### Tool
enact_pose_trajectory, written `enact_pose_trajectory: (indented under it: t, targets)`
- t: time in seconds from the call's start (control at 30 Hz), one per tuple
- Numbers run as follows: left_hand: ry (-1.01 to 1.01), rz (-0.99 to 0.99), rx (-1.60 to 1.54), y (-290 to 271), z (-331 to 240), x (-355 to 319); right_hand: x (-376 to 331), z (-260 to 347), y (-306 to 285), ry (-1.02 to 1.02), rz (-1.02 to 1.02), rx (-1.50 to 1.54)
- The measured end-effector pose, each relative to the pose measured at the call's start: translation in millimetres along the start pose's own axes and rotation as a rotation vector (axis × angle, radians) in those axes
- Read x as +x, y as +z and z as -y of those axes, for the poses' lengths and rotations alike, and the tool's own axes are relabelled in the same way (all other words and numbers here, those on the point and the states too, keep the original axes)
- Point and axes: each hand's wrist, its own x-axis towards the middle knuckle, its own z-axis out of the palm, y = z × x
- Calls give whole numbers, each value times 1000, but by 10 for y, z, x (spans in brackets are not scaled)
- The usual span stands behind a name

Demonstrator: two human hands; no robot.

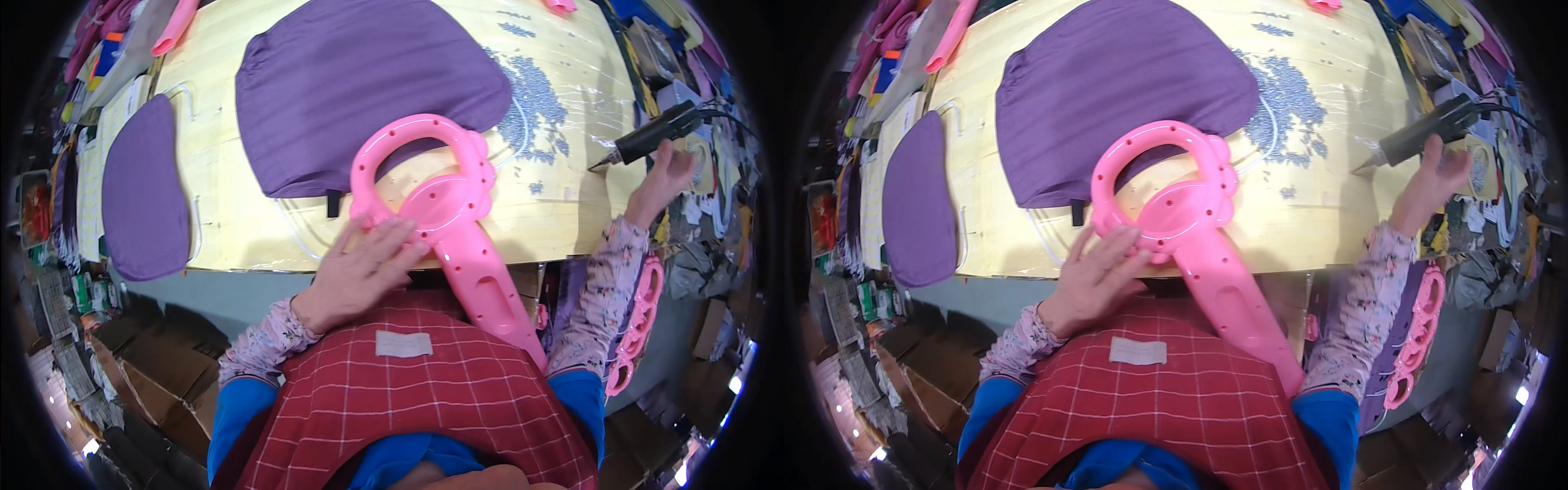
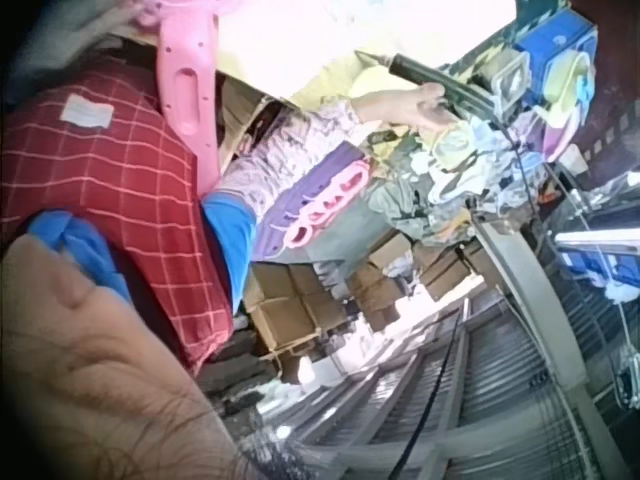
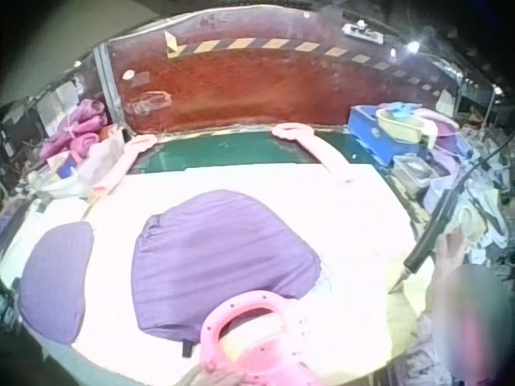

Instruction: The person repeatedly assembles purple fabric cushions onto pink plastic frames using a hot glue gun. They apply glue to the frame, attach the cushion, and place the finished unit into a cardboard box. The process is repeated multiple times throughout the clip.

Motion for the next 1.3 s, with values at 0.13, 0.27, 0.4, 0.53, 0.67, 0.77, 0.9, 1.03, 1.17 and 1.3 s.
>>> enact_pose_trajectory:
  t: [0.13, 0.27, 0.4, 0.53, 0.67, 0.77, 0.9, 1.03, 1.17, 1.3]
  targets:
    - [289, 110, 48, 444, -190, 646, 147, -108, 217, 494, 146, 212]
    - [429, 95, 178, 590, -151, 955, -88, -42, 163, 245, 102, 140]
    - [459, 56, 123, 605, -115, 977, -338, 232, -111, 83, 496, 298]
    - [481, 138, 126, 489, -107, 1053, -663, 764, 102, 107, 634, 527]
    - [459, 156, 126, 466, -136, 1093, -895, 1036, 508, 29, 821, 910]
    - [449, 150, 136, 482, -143, 1106, -1021, 1093, 613, 24, 852, 920]
    - [442, 153, 123, 473, -146, 1104, -1112, 1169, 581, 126, 812, 814]
    - [455, 166, 138, 465, -142, 1087, -1157, 1223, 577, 216, 782, 749]
    - [475, 209, 159, 443, -148, 1090, -1198, 1202, 611, 354, 783, 770]
    - [440, 196, 126, 480, -167, 1071, -1063, 910, 727, 484, 1028, 883]
